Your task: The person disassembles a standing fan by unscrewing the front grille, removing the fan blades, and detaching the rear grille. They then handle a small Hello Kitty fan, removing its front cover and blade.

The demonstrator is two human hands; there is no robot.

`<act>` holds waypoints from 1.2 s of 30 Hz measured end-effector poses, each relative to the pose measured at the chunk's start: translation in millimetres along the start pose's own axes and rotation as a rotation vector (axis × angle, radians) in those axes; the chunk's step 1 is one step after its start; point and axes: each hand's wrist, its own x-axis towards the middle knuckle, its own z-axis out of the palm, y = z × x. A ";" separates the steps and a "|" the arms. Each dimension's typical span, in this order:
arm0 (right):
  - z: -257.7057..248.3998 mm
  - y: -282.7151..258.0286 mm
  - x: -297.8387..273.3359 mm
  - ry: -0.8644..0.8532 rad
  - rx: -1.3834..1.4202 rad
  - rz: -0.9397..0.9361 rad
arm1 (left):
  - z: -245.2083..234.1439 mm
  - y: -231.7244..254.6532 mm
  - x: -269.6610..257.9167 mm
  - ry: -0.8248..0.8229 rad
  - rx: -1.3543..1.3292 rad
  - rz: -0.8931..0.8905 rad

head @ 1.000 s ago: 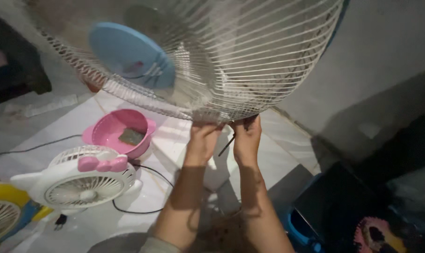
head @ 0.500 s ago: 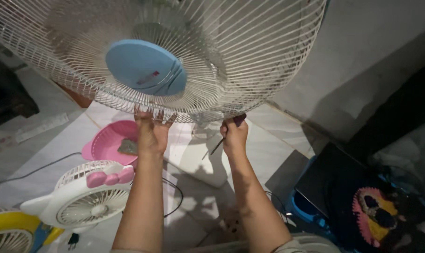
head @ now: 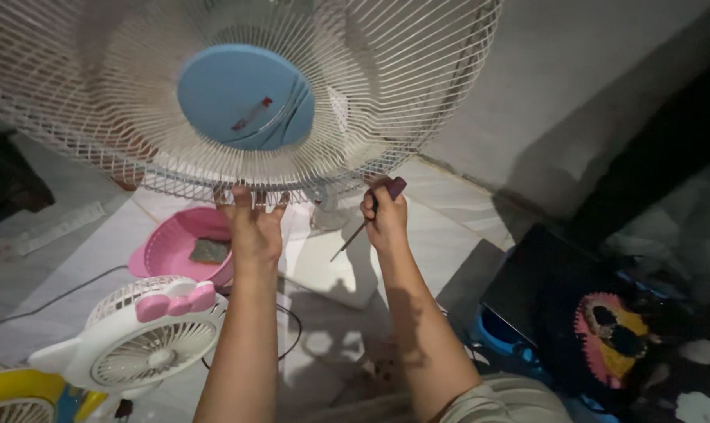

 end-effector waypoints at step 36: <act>-5.8 0.4 10.2 -0.039 0.031 0.013 | -7.1 -1.5 2.6 -0.029 0.033 0.012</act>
